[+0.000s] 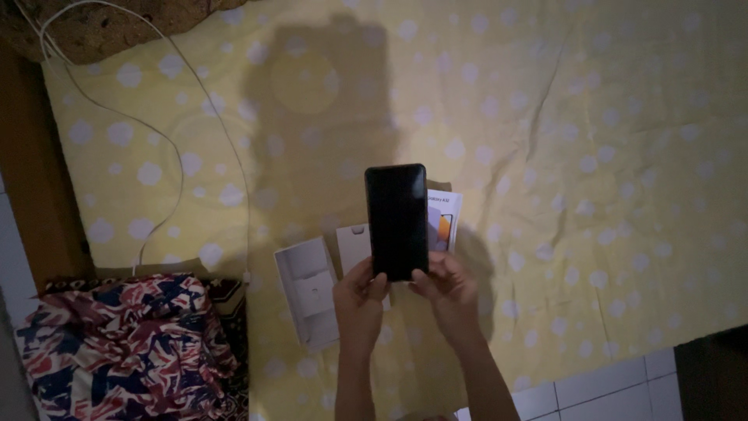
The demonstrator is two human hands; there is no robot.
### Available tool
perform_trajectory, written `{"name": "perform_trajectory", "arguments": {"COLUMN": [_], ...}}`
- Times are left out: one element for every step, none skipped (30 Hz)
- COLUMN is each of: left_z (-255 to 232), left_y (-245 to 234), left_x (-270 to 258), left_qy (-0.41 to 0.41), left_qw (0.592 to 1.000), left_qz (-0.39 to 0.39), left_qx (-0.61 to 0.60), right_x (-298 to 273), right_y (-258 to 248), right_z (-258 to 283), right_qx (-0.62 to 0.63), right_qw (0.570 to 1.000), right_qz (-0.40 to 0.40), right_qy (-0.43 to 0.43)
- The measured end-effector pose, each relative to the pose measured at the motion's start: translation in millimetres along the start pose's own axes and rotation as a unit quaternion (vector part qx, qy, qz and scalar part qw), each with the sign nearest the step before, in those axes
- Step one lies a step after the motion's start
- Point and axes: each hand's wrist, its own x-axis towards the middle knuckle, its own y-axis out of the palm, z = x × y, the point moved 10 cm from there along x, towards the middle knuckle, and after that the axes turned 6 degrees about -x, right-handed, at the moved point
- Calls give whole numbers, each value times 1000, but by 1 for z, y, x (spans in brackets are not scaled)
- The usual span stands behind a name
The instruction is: The person unboxes a new smartphone, removes the protective film, inserts a SIM card, places the phone in a case, and connects it to a charger. The phone is then shown charging.
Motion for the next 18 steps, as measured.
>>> {"name": "perform_trajectory", "arguments": {"left_z": [-2,-3,-6,-8,-10,-9,-7,-6,-6,-6,-7,0,5,9,6,1,-3,-8], "left_y": [-1,-3,-2,-1,-1,-1,-2,-2,0,2,5,9,15,22,28,31,33,35], "left_x": [-1,-2,-2,-1,-1,0,0,0,1,3,4,7,11,15,19,22,25,25], "left_qy": [10,21,34,47,61,54,47,42,38,35,31,-23,-77,-128,-143,-157,-172,-187], "left_qw": [1000,999,999,999,998,998,998,998,996,994,992,979,954,918,907,895,882,868], "left_qz": [-4,-9,1,12,24,33,42,51,67,82,97,106,112,117,135,151,168,184], "left_qx": [15,30,17,3,-10,-13,-15,-17,-38,-59,-79,-174,-267,-356,-373,-390,-406,-423], "right_x": [-1,-2,-2,-1,0,0,0,0,-1,-1,-1,-1,0,0,-1,-2,-3,-6], "right_y": [1,1,1,0,1,0,0,-1,-3,-4,-4,-4,-3,-2,0,1,4,8], "right_z": [-2,-2,-3,-4,-5,-7,-9,-11,-14,-17,-16,-16,-16,-21,-27,-32,-31,-30], "right_qx": [8,8,8,8,19,29,40,46,52,58,59,60,61,45,29,13,22,29], "right_qw": [1000,1000,1000,1000,1000,999,998,998,997,996,996,996,996,997,997,996,996,996], "right_qz": [2,1,-1,-3,7,17,27,32,38,44,47,50,54,52,51,50,60,70], "right_qy": [9,11,14,15,19,24,28,37,45,54,44,34,23,39,55,71,55,38]}}
